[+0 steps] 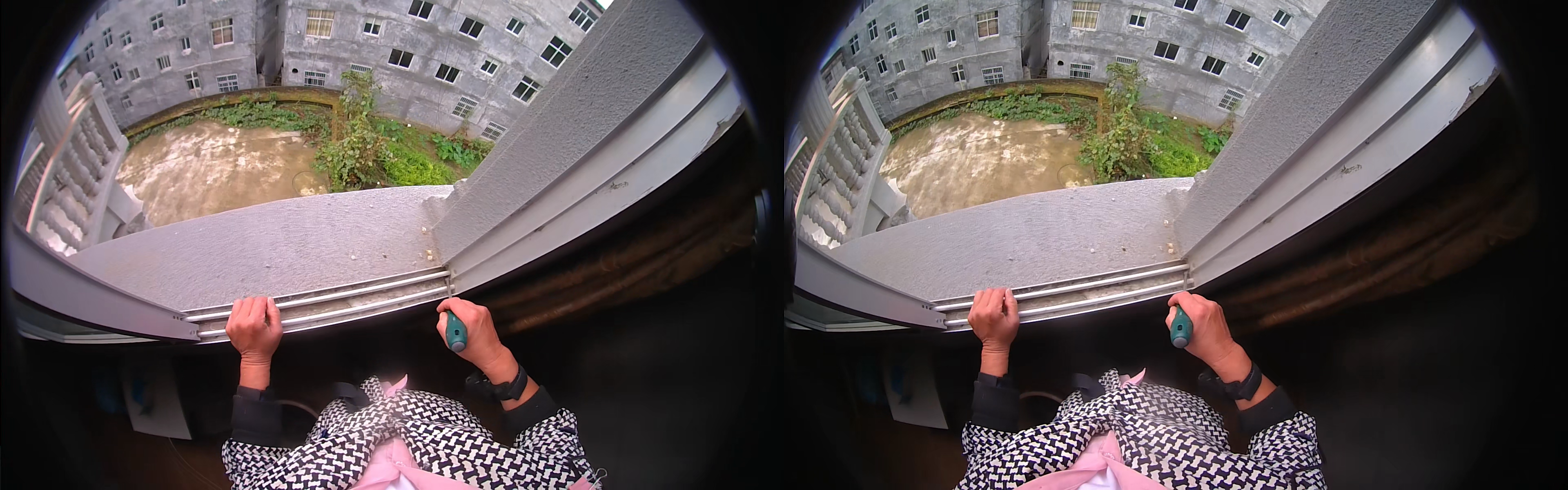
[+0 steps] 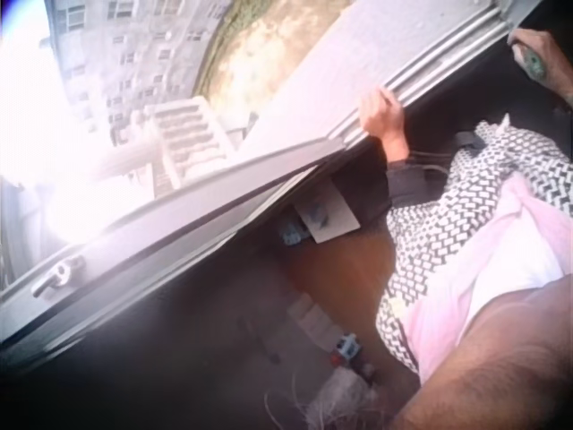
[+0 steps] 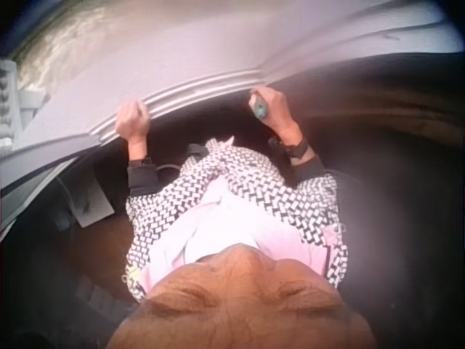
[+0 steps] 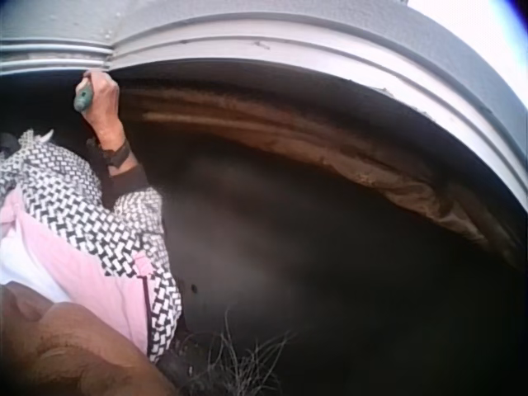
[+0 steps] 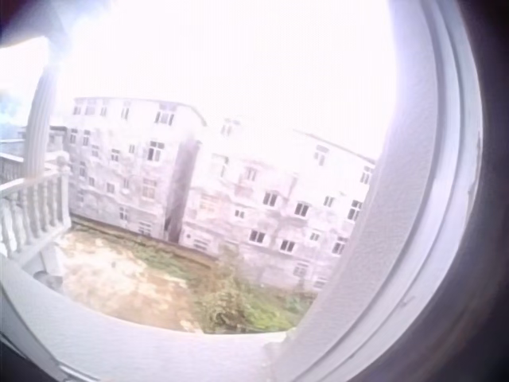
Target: The person uses a screwdriver to adjust the window frame and sash, repeatedly opening and closing the window to test the mechanism. They work on the lower track and side edges of the frame, making small adjustments throughout the clip.
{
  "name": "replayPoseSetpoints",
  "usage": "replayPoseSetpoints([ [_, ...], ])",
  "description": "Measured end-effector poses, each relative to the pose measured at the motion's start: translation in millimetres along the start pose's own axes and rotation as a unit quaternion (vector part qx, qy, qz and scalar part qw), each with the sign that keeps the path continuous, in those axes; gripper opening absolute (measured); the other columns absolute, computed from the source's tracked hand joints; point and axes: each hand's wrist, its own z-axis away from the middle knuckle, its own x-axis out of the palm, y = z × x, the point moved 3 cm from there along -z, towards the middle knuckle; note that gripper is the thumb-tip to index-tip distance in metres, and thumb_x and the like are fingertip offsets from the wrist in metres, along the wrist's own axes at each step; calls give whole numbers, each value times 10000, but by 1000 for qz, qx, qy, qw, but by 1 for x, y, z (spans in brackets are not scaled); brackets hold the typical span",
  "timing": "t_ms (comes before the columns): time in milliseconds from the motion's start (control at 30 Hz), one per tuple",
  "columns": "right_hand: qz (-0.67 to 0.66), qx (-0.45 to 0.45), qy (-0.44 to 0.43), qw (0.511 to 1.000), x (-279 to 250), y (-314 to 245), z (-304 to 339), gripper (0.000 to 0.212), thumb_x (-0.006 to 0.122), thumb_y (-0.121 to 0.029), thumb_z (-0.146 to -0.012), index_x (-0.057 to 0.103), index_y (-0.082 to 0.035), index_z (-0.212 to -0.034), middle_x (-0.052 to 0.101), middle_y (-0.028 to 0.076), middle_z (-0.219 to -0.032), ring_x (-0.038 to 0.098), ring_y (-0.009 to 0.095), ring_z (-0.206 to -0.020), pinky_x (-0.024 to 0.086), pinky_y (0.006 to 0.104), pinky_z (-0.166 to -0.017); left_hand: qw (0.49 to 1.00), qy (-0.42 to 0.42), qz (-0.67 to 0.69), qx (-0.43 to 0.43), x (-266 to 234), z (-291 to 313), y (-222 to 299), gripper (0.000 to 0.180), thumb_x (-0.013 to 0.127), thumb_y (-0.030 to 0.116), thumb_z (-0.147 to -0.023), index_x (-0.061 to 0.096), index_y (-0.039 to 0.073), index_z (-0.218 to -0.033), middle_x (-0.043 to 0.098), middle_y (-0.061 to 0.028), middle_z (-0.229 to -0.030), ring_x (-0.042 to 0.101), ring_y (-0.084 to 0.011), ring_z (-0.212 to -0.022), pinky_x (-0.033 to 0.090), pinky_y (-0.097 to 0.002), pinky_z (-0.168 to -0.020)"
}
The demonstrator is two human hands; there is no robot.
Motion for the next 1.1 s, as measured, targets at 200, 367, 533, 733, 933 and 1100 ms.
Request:
replayPoseSetpoints([
  [200, -133, 45, -83, 987, -14, 0, -9, 97, 682, -20, -824, 696, -11, -920, 693, 184, -756, 709, 330, -655, 556, 348, -599, 1000, 3, -1, -3, -1, 2, 0, 157, 686, 133, -855, 612, 95, -722, 555, -61, -697, 556, -284, -668, 463, -399, -585],
  [367, -40, -82, -67, 994, 12, -21, -16, 96, 683, -10, -812, 683, 19, -904, 687, 157, -772, 701, 307, -668, 566, 361, -628, 1000, 9, 9, -2, -1, 2, -2, 145, 690, 119, -838, 610, 94, -720, 553, -64, -688, 551, -285, -650, 460, -399, -580],
  [533, -163, -84, -149, 972, 32, -45, -1, 125, 685, 11, -805, 683, 8, -930, 700, 153, -812, 724, 280, -717, 576, 344, -649, 1000, 21, 13, 2, -5, 1, -1, 161, 696, 122, -829, 598, 101, -703, 551, -57, -677, 556, -276, -642, 461, -389, -570],
  [733, -43, -68, -131, 988, 20, -44, -11, 135, 721, -65, -794, 670, -20, -911, 679, 158, -765, 699, 327, -688, 564, 387, -607, 1000, 21, -1, -1, -6, 1, -1, 166, 701, 126, -822, 594, 102, -698, 548, -55, -672, 556, -274, -639, 461, -394, -566],
  [933, -143, -151, -229, 951, 43, -65, -14, 223, 745, -113, -781, 656, -66, -980, 660, 124, -790, 676, 326, -699, 548, 422, -616, 1000, 20, -3, 9, -9, 0, -1, 158, 696, 122, -818, 592, 100, -701, 545, -57, -671, 556, -274, -637, 461, -394, -563],
  [1100, -22, -92, -295, 951, -9, -40, -28, 231, 722, -62, -751, 676, -54, -977, 694, 133, -841, 698, 334, -802, 550, 416, -702, 1000, 25, -8, 9, -9, -1, -1, 153, 696, 114, -808, 589, 97, -700, 537, -58, -664, 555, -274, -634, 458, -394, -560],
])
